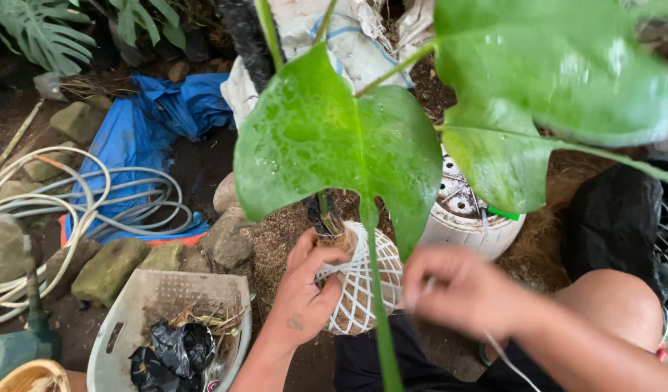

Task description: The person wraps a white plastic net around a plant's root ball using a lighter to melt and secure the netting. They adjust the netting and the plant, then use the lighter to fuse the netting ends together.

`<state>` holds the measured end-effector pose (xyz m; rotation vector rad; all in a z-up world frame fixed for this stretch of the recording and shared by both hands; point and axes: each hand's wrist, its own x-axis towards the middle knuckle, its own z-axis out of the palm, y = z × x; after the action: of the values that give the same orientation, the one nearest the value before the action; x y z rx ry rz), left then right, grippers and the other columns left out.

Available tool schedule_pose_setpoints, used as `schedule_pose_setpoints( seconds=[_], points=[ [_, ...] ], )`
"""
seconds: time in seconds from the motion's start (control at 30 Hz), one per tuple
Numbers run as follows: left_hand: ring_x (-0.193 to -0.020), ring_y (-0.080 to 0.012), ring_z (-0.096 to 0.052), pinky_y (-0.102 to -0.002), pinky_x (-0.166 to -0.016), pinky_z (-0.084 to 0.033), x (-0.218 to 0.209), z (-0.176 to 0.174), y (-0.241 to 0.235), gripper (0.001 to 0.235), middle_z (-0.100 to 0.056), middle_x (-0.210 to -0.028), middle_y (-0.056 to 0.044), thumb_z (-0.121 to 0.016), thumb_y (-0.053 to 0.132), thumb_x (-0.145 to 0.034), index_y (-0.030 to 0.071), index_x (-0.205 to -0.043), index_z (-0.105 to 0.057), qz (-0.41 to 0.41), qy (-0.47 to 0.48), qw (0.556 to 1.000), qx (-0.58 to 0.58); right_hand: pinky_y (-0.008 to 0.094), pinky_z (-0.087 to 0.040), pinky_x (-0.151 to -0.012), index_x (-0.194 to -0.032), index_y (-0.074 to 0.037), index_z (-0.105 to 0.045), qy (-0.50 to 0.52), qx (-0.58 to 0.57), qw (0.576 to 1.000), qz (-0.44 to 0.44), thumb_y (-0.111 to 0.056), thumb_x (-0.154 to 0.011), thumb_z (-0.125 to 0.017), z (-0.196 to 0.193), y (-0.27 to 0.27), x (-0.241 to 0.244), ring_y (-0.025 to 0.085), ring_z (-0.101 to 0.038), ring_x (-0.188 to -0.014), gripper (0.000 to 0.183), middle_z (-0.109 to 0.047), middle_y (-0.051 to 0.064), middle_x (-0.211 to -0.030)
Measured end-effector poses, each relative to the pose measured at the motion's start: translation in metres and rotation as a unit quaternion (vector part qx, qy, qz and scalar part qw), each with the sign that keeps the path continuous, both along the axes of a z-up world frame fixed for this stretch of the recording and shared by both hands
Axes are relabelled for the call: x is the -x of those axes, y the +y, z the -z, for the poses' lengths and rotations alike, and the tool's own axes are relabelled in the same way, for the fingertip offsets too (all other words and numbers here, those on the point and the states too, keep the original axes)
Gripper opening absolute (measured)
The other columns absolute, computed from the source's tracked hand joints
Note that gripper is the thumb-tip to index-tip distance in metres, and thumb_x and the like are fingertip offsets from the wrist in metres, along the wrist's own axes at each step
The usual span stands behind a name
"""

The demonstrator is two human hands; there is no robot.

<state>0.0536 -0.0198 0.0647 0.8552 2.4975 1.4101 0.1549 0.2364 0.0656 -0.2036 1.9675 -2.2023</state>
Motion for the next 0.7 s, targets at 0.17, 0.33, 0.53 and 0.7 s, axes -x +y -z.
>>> schedule_pose_setpoints(
  seconds=[0.17, 0.33, 0.53, 0.7],
  points=[
    [-0.140, -0.0421, -0.045, -0.043, -0.113, -0.035, 0.002, 0.002, -0.005, 0.020, -0.052, -0.144, -0.026, -0.068, -0.002, -0.079, 0.008, -0.095, -0.075, 0.046, 0.019, 0.998, -0.034, 0.035, -0.054, -0.070, -0.097, -0.006, -0.064, 0.142, -0.102, 0.979, -0.109, -0.016, -0.098, -0.075, -0.015, -0.067, -0.019, 0.020, -0.071, -0.080, 0.015, -0.067, 0.010, -0.084],
    [-0.116, -0.0300, -0.066, -0.037, -0.100, -0.050, 0.006, 0.012, -0.017, 0.017, -0.070, -0.118, -0.014, -0.069, 0.000, -0.078, 0.009, -0.090, -0.077, 0.043, -0.010, 0.999, -0.009, 0.037, -0.054, -0.086, -0.110, -0.006, -0.067, 0.244, -0.140, 0.946, -0.159, -0.022, -0.101, -0.072, -0.001, -0.032, -0.022, 0.026, -0.069, -0.096, 0.019, -0.071, 0.010, -0.101],
    [-0.116, -0.0290, -0.066, -0.038, -0.100, -0.050, 0.014, 0.035, -0.030, 0.018, -0.069, -0.120, -0.014, -0.069, 0.002, -0.080, 0.009, -0.095, -0.075, 0.010, -0.048, 0.999, 0.012, 0.033, -0.057, -0.086, -0.112, -0.008, -0.077, -0.091, -0.432, 0.897, -0.008, -0.019, -0.095, -0.069, 0.109, 0.137, 0.048, 0.015, -0.071, -0.097, 0.022, -0.079, 0.004, -0.107],
    [-0.116, -0.0282, -0.066, -0.038, -0.100, -0.051, 0.019, 0.041, -0.042, 0.020, -0.068, -0.121, -0.014, -0.069, 0.003, -0.081, 0.009, -0.099, -0.073, -0.015, -0.073, 0.997, 0.020, 0.035, -0.056, -0.089, -0.117, -0.007, -0.073, -0.192, -0.628, 0.739, 0.148, -0.020, -0.093, -0.070, 0.236, 0.239, 0.052, 0.018, -0.069, -0.100, 0.027, -0.076, 0.006, -0.111]
  ],
)
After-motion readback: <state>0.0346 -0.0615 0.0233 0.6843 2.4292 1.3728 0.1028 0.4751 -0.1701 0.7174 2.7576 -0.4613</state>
